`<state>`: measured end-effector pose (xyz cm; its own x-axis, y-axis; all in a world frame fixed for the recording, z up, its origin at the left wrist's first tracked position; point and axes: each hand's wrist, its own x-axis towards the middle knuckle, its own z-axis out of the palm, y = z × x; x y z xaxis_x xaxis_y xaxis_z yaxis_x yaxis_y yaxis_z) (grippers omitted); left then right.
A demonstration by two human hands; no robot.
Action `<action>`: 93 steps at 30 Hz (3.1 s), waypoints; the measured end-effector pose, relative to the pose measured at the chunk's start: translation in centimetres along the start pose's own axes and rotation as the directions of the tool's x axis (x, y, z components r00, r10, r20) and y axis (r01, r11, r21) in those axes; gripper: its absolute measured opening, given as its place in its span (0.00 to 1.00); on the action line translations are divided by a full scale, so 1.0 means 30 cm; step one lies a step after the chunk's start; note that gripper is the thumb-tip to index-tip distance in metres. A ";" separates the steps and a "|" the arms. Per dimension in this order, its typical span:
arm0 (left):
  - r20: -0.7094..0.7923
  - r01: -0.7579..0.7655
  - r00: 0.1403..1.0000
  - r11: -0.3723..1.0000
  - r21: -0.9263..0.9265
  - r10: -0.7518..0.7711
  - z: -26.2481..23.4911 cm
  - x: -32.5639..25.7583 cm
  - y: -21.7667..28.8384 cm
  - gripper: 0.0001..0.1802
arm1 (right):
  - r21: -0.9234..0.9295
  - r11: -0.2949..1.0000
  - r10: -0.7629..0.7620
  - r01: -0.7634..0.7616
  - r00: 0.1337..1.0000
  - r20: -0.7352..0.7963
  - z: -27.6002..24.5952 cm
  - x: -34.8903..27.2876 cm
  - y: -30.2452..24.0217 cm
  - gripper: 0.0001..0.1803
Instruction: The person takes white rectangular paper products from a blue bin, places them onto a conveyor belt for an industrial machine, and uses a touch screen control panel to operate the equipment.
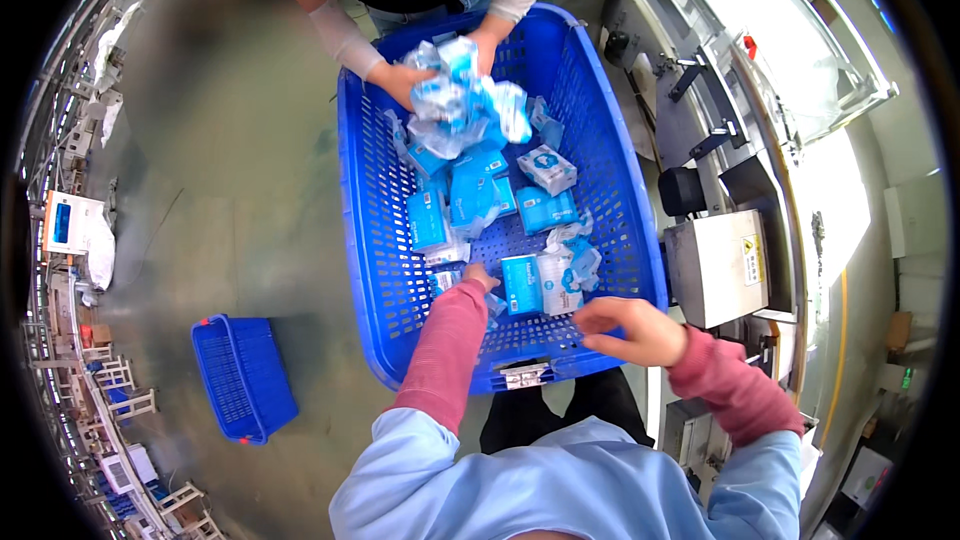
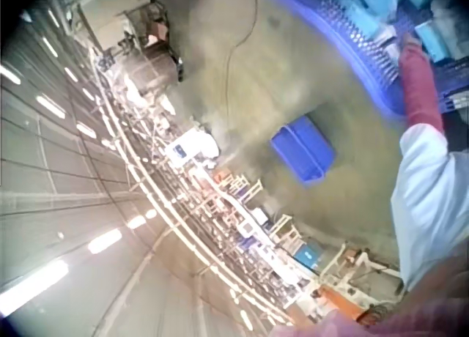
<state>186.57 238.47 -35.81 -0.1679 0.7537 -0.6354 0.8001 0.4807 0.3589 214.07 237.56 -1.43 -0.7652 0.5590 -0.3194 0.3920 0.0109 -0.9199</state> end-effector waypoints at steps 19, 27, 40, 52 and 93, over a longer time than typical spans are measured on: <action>-0.216 -0.582 0.813 0.761 -0.286 0.541 -0.035 -0.299 0.310 0.07 | 0.417 0.908 0.093 0.042 0.950 -0.298 0.018 -0.059 0.263 0.15; -0.341 -0.885 0.259 0.363 0.291 0.904 -0.540 -0.838 0.434 0.10 | 0.558 0.820 0.153 -0.128 0.988 0.001 -0.073 0.211 0.172 0.45; -0.648 -0.920 0.071 0.302 0.252 0.758 -0.470 -1.100 0.352 0.15 | 0.144 0.945 -0.279 0.294 0.953 -0.119 0.202 0.139 0.124 0.17; -0.804 -0.722 0.440 0.690 -0.050 0.401 -0.448 -0.991 0.462 0.24 | 0.089 0.907 -0.326 0.412 0.819 -0.472 0.134 -0.037 0.006 0.22; -0.510 -0.541 0.568 -0.175 -0.823 0.646 -0.477 -1.059 0.569 0.17 | 0.466 0.804 -0.193 0.370 0.903 -0.384 -0.036 -0.212 -0.004 0.40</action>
<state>197.31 229.14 0.27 0.1273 0.9671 0.2200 -0.5234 -0.1229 0.8432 219.45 234.89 0.96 -0.5702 0.8211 -0.0240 -0.2061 -0.1713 -0.9634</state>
